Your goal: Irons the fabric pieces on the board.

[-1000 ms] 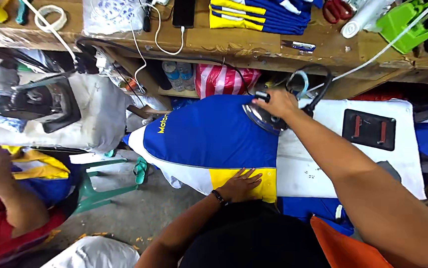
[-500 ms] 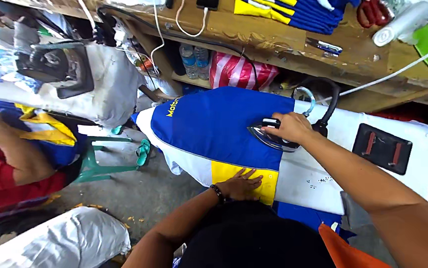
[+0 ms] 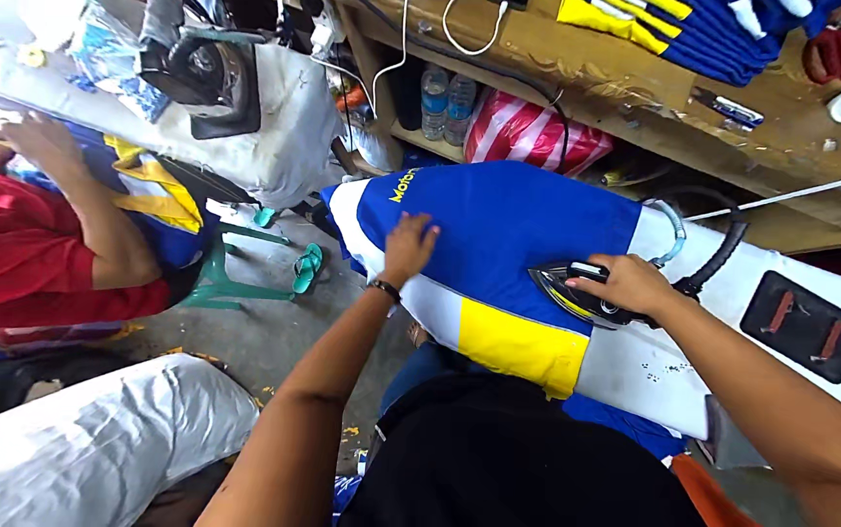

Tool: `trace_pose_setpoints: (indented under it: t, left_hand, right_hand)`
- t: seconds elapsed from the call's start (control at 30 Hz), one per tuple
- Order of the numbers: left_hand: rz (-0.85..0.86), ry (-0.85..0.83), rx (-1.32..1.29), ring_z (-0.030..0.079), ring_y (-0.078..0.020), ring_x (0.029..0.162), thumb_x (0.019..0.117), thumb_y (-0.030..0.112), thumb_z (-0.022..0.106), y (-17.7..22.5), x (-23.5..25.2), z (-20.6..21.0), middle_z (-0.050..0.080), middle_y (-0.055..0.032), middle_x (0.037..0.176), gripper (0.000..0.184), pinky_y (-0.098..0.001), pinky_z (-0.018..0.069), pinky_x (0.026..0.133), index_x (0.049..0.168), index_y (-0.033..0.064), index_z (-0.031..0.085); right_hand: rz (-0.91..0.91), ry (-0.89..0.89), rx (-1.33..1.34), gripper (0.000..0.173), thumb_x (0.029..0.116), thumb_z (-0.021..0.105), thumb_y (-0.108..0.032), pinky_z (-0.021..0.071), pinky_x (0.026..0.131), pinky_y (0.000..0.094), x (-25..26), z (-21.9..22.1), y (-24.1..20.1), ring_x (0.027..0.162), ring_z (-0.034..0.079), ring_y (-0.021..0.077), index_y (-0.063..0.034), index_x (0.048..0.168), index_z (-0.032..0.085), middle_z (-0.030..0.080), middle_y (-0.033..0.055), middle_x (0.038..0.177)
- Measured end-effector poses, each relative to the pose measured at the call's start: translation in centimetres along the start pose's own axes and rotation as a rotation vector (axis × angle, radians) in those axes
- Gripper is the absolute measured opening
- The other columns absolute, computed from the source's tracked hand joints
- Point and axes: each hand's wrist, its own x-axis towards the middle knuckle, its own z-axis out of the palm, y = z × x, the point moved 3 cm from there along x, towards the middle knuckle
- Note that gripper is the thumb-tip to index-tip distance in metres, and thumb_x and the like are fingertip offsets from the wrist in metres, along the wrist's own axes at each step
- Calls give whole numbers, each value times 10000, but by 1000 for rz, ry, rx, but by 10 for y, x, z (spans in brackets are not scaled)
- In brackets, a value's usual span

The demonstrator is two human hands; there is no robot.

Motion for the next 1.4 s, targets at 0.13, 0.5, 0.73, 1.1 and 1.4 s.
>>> trace_pose_setpoints:
  t: [0.13,0.5,0.73,1.1,1.4]
  left_hand:
    - [-201,162,162,115,-441,1575,1093,471,345,-57,31,-41,209,-203,1695,667,-719,126,1201,1603,41,324]
    - [-136,292,320,141,-412,1577,1093,436,324,-121,52,-45,311,-95,1681,552,-759,53,1179,1593,213,399]
    - [-191,286,301,144,-403,1579,1081,449,317,-116,52,-50,341,-97,1667,559,-739,19,1192,1584,226,418]
    - [-176,129,115,111,-432,1575,1103,349,344,-136,48,-80,263,-121,1695,528,-727,128,1170,1591,155,400]
    - [-177,31,78,126,-442,1568,1115,316,360,-155,46,-96,210,-123,1710,513,-728,214,1143,1619,224,339]
  right_hand:
    - [132,59,103,513,936,687,-573,486,666,634,7,-12,-30,763,652,407,-65,1005,688,648,188,767]
    - [64,35,7,636,949,562,-695,529,770,611,137,-13,-227,944,701,402,-98,1125,688,714,185,933]
    - [114,51,23,650,977,511,-692,524,766,615,170,-27,-236,977,695,408,-90,1163,667,709,197,982]
    - [37,37,90,452,908,737,-539,490,593,602,91,-7,-119,667,632,343,-90,933,688,631,132,711]
    - [-220,-74,-115,572,934,608,-674,524,655,571,116,28,-299,765,695,359,-119,1047,689,680,128,759]
